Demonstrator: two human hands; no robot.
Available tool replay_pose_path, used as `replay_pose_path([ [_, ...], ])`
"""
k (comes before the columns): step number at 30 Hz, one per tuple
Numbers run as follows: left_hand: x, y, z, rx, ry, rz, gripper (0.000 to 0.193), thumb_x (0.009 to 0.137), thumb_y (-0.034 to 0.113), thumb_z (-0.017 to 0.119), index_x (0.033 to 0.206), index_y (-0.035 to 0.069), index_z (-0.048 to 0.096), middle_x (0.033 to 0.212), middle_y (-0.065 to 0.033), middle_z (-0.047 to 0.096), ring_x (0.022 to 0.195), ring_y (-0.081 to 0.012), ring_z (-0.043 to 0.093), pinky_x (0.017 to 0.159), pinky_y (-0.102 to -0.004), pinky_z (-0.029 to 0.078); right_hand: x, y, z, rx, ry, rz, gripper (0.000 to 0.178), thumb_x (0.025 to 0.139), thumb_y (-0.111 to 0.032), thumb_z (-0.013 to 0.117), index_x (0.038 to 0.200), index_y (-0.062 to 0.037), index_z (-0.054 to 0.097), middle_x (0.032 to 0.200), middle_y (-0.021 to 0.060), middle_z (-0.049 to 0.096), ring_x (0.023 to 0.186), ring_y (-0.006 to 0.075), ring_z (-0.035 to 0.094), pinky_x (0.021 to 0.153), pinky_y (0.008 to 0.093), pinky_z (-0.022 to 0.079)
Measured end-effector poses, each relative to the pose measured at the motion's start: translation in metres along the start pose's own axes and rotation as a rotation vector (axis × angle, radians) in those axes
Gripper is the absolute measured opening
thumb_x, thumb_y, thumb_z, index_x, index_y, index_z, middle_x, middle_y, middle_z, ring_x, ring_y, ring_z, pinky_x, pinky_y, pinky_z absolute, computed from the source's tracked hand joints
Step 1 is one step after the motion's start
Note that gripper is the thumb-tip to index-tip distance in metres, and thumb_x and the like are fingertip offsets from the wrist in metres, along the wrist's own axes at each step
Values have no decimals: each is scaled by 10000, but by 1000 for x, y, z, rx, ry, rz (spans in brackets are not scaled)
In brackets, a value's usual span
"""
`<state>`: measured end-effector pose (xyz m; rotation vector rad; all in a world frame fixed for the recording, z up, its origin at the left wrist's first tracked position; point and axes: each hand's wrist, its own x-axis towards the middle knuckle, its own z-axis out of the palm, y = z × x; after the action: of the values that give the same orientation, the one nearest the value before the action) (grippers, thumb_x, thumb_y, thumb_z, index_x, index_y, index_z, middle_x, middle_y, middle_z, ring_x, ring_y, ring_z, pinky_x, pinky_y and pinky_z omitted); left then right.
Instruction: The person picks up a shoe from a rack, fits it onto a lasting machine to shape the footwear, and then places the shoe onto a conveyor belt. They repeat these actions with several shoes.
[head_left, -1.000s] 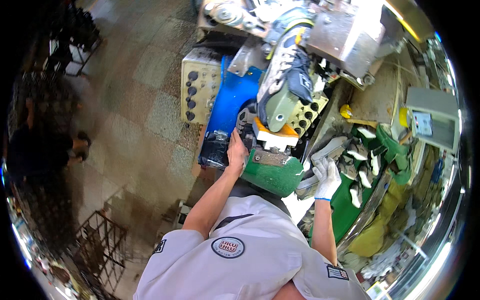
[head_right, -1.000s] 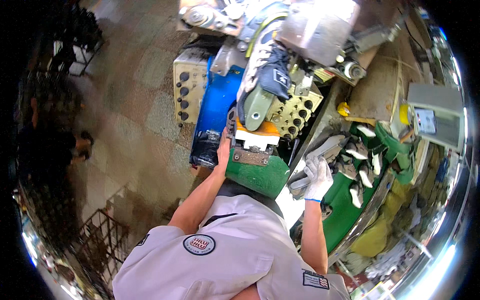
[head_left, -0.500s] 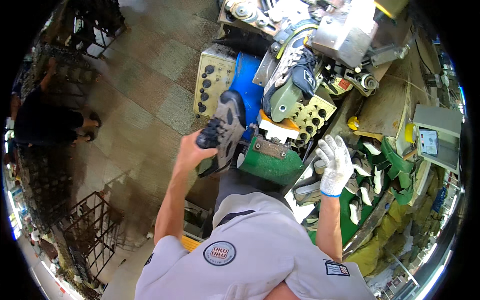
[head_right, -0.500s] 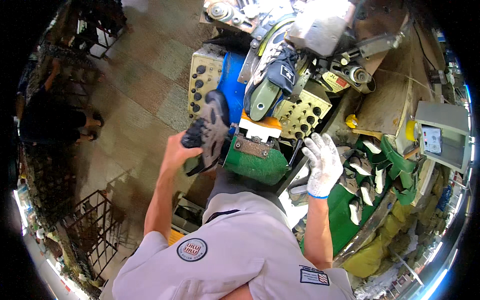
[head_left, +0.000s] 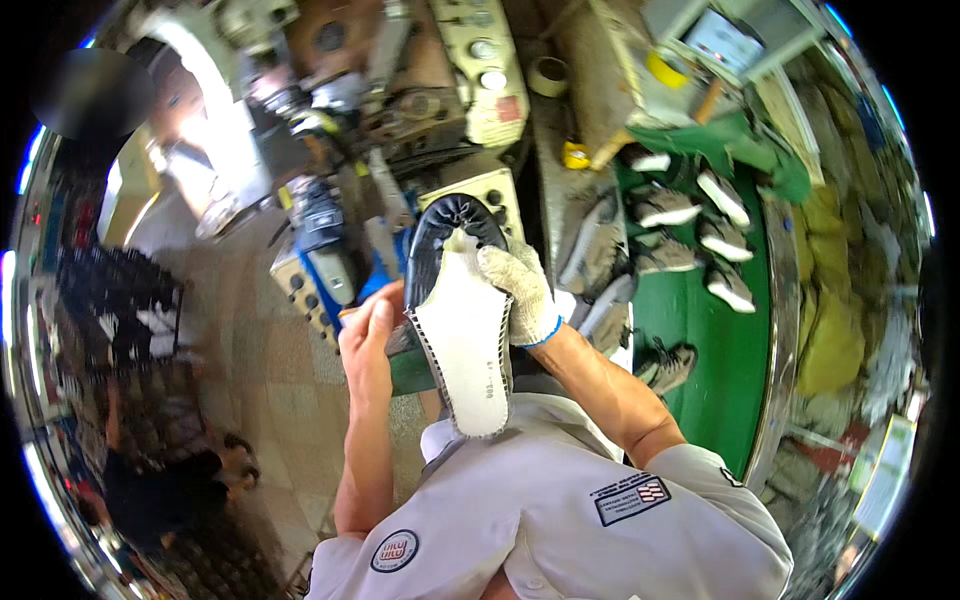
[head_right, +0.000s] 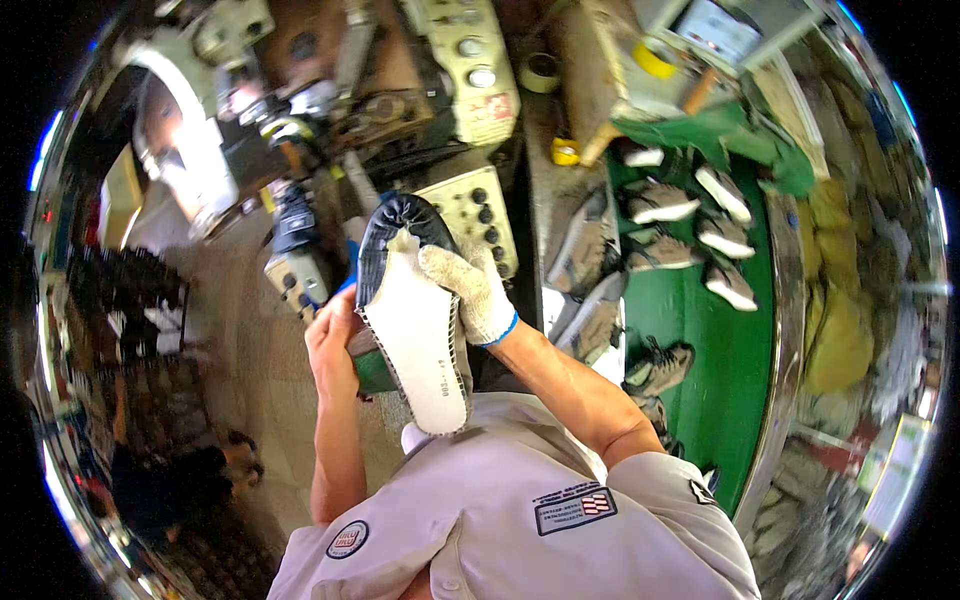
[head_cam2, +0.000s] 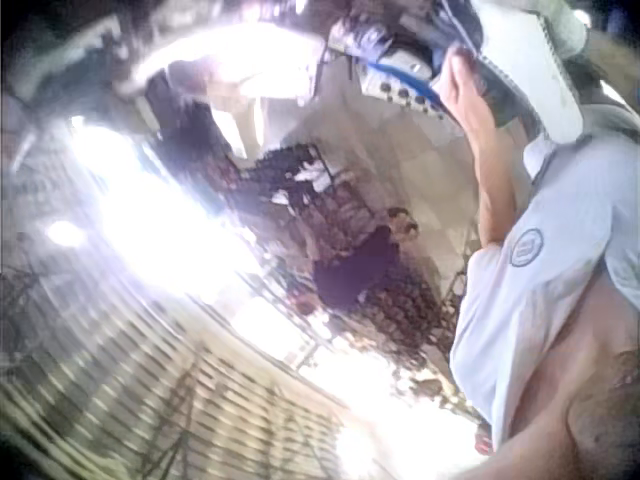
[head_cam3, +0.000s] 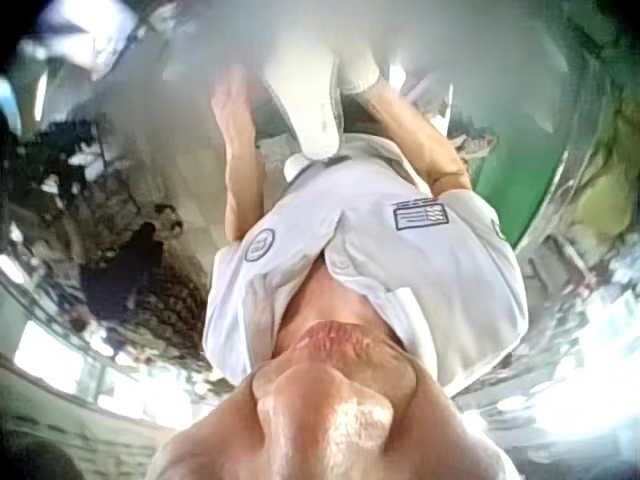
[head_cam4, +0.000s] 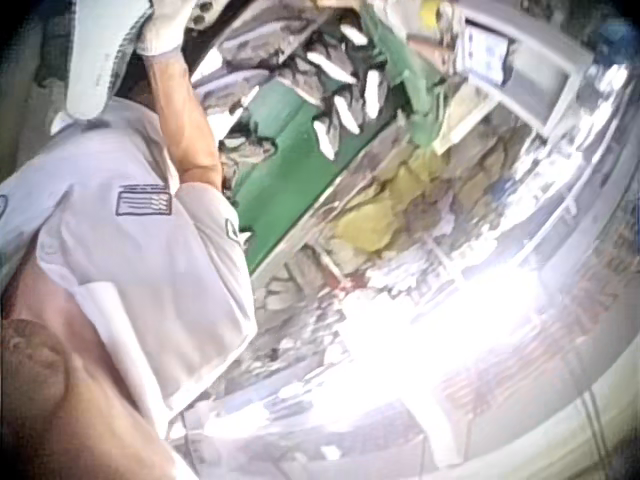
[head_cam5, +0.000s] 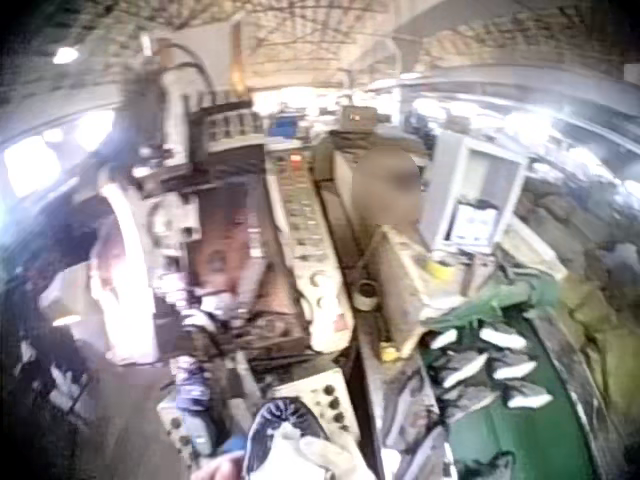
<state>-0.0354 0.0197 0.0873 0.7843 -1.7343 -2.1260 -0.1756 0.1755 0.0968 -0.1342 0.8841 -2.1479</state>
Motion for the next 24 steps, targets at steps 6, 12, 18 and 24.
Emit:
replay_pose_path([
  [6,74,28,145,-320,-515,-461,487,987,396,586,1171,-49,658,1118,-112,701,1005,-208,662,935,-341,493,-55,-56,-68,-372,76,-221,762,817,-280,783,1448,12,471,1286,81,603,1160,153,550,1032,300,423],
  [12,65,-16,249,61,-793,-515,346,871,192,751,1116,-42,685,1006,-67,696,897,-152,643,830,-298,511,-117,-75,-141,-264,283,-343,835,831,-242,790,1520,-4,382,1284,59,586,1127,127,540,999,283,436],
  [18,38,-77,343,82,-990,-584,284,951,197,649,1115,-33,674,999,-55,692,871,-133,651,795,-284,526,-177,-99,-208,-198,485,-371,694,879,-225,732,1469,9,451,1182,59,626,1029,113,577,918,269,482],
  [24,22,-179,422,383,-1218,-301,521,924,339,733,1226,-73,629,1132,-138,700,1028,-155,648,909,-293,502,-250,-120,-296,-451,850,-237,557,850,-285,720,1303,19,611,975,52,687,852,127,619,777,295,521],
])
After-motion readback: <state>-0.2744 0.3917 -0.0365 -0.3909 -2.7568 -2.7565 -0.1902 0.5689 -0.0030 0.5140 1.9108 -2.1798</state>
